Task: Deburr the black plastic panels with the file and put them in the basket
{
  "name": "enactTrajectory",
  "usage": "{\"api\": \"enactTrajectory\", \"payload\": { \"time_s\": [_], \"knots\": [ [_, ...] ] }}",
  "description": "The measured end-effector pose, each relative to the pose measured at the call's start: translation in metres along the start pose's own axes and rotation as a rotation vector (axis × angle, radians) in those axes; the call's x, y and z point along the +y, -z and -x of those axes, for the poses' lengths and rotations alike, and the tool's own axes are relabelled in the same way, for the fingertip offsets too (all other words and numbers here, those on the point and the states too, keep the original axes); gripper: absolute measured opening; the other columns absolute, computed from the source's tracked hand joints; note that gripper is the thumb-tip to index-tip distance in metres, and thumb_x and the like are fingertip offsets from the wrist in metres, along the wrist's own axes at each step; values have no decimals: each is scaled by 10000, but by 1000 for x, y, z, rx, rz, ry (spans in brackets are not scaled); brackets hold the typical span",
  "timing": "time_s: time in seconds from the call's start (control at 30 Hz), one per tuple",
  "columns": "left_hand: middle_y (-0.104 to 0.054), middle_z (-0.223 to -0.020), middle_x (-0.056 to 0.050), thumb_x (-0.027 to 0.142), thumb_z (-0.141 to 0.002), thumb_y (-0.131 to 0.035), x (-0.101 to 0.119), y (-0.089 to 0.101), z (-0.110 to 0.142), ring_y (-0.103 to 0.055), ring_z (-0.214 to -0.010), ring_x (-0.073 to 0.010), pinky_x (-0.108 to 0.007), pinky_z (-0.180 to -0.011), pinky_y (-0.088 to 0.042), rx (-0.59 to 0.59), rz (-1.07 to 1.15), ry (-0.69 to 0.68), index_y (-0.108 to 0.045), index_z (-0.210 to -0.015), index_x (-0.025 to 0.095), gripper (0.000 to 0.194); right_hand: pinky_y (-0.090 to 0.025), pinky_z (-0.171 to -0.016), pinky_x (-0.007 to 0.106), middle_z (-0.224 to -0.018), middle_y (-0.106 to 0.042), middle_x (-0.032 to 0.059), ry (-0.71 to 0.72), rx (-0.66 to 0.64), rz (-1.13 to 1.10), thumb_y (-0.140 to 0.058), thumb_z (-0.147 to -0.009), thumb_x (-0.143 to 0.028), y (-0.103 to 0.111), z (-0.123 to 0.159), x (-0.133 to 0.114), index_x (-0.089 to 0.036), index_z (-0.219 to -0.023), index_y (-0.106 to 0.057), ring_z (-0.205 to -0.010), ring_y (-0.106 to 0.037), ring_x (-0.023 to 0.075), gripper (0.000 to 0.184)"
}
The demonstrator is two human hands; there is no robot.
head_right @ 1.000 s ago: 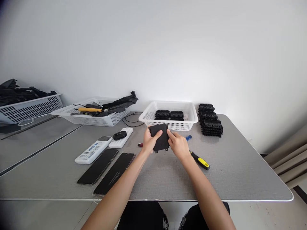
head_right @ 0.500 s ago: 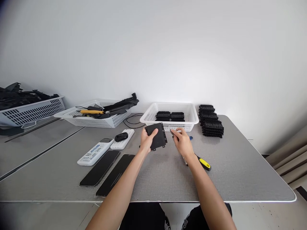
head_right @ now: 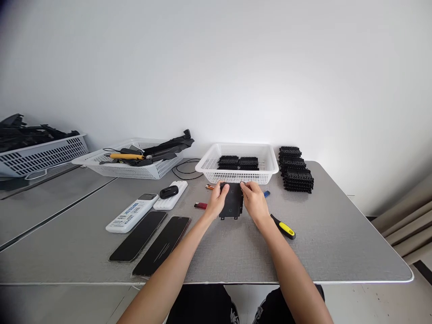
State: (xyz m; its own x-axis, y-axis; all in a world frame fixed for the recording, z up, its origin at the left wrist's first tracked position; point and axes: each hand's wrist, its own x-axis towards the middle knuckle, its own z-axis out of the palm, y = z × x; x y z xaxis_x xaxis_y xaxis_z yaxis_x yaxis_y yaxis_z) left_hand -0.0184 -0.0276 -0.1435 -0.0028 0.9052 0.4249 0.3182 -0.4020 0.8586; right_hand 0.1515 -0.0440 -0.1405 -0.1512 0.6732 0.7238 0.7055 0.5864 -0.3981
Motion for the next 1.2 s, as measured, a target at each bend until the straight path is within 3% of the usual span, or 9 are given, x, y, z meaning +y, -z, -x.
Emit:
{"api": "enactTrajectory", "payload": {
  "time_s": [0.23, 0.4, 0.53, 0.6, 0.73, 0.8, 0.9, 1.0, 1.2],
  "knots": [
    [-626, -933, -52, 560, -912, -450, -7, -1, -5, -592, -916, -210, -346, -860, -450, 71, 60, -11, -527, -959, 207, 364, -533, -783, 357, -991, -632, 102, 184, -162, 47, -386, -990, -172, -5, 0, -15, -238, -1234, -652, -906, -581, 222, 367],
    [-642, -939, -61, 625, -869, -476, -18, 14, -14, -613, -913, -220, -342, -822, -479, 250, 203, 140, -545, -941, 210, 427, -517, -773, 309, -993, -663, 91, 288, -360, 5, -465, -945, -93, -9, 5, -22, -199, -1154, -690, -909, -612, 200, 325],
    [-644, -962, -65, 657, -839, -501, -24, 25, -18, -615, -929, -225, -336, -807, -485, 316, 249, 246, -546, -984, 218, 464, -512, -723, 277, -914, -689, 61, 368, -486, -74, -534, -890, -61, -1, 6, -20, -209, -1034, -736, -823, -645, 172, 289],
    [-647, -986, -70, 656, -834, -512, -25, 25, -18, -606, -959, -228, -344, -843, -477, 324, 231, 240, -559, -1000, 216, 473, -525, -733, 289, -922, -696, 60, 345, -419, -148, -529, -907, -102, 4, 4, -17, -220, -1051, -733, -835, -653, 176, 276],
    [-648, -1005, -68, 632, -856, -501, -21, 12, -14, -587, -1007, -225, -357, -932, -439, 198, 208, 139, -578, -985, 208, 449, -535, -868, 352, -1067, -683, 89, 98, -21, -232, -465, -970, -217, 8, -1, -13, -245, -1207, -675, -983, -644, 201, 317],
    [-643, -1006, -63, 611, -866, -505, -16, 3, -10, -580, -1014, -221, -351, -945, -427, 118, 178, 72, -585, -988, 207, 430, -535, -885, 365, -1082, -670, 95, -21, 92, -210, -465, -974, -254, 7, -3, -11, -248, -1225, -667, -996, -641, 211, 323],
    [-625, -913, -43, 601, -884, -485, -8, -6, -3, -577, -896, -204, -336, -870, -449, 13, 127, 20, -581, -953, 207, 412, -545, -847, 360, -1040, -661, 97, -114, 106, -177, -472, -973, -286, 3, -2, -8, -238, -1195, -688, -943, -646, 214, 314],
    [-596, -857, -32, 629, -889, -447, -3, -9, 1, -557, -830, -194, -322, -820, -450, -19, 119, 20, -568, -910, 213, 434, -546, -814, 349, -1010, -653, 96, -113, 56, -159, -466, -975, -280, -1, -1, -8, -229, -1176, -700, -898, -641, 206, 313],
    [-551, -799, -19, 692, -860, -427, -5, -7, -1, -531, -804, -187, -320, -805, -456, 86, 152, 42, -533, -816, 213, 493, -539, -767, 325, -988, -645, 98, 20, -71, -128, -457, -975, -229, -8, 1, -15, -237, -1133, -720, -868, -633, 201, 307]
  ]
}}
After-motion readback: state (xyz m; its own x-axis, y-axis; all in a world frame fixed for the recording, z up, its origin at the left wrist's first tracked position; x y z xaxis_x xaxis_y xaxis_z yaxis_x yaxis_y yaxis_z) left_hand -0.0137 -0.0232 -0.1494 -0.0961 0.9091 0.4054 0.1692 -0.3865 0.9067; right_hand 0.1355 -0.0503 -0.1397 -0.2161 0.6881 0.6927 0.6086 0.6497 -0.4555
